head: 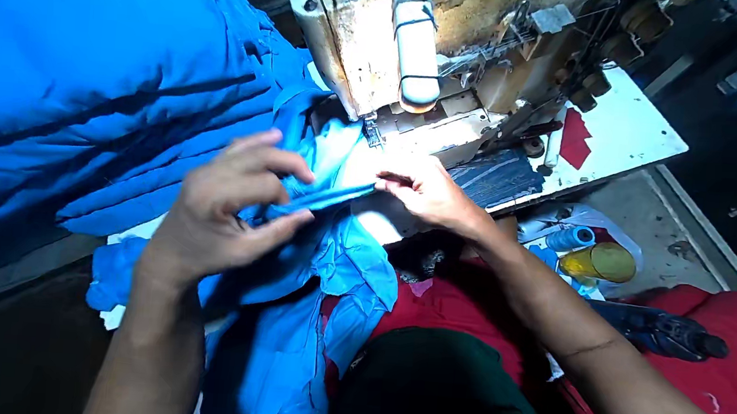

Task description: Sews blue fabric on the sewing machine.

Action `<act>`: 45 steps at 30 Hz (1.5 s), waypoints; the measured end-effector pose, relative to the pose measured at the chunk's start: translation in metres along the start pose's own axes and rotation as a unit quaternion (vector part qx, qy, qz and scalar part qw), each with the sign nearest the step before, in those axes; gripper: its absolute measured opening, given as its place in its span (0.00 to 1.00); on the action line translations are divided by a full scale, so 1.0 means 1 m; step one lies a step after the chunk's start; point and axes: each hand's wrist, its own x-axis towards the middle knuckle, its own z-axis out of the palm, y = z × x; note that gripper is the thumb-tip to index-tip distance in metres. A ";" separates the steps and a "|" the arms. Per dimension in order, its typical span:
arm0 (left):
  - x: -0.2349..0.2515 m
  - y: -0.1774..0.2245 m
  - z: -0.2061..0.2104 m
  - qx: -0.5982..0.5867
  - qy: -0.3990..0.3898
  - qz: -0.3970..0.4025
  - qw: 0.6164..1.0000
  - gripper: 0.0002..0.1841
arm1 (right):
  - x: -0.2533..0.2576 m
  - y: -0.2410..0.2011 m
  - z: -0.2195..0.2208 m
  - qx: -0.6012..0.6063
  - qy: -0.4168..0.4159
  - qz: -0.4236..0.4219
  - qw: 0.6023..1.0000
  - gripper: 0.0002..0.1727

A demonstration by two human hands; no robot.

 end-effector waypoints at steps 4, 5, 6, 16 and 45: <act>-0.003 0.024 0.040 -0.063 0.005 0.067 0.996 0.16 | -0.015 -0.018 -0.002 0.069 -0.101 -0.092 0.988 0.08; -0.004 0.025 0.052 -0.068 0.021 0.066 0.995 0.15 | -0.023 -0.020 -0.001 0.058 -0.096 -0.098 0.989 0.08; -0.006 0.025 0.063 -0.061 0.040 0.056 0.996 0.14 | -0.031 -0.020 0.001 0.048 -0.086 -0.093 0.991 0.08; -0.029 -0.008 0.123 0.260 0.001 -0.106 0.960 0.10 | -0.090 -0.013 0.011 0.004 0.032 0.016 0.999 0.10; 0.032 -0.083 -0.010 0.269 -0.144 -0.161 0.938 0.36 | 0.008 0.034 0.030 -0.004 0.165 0.041 0.986 0.08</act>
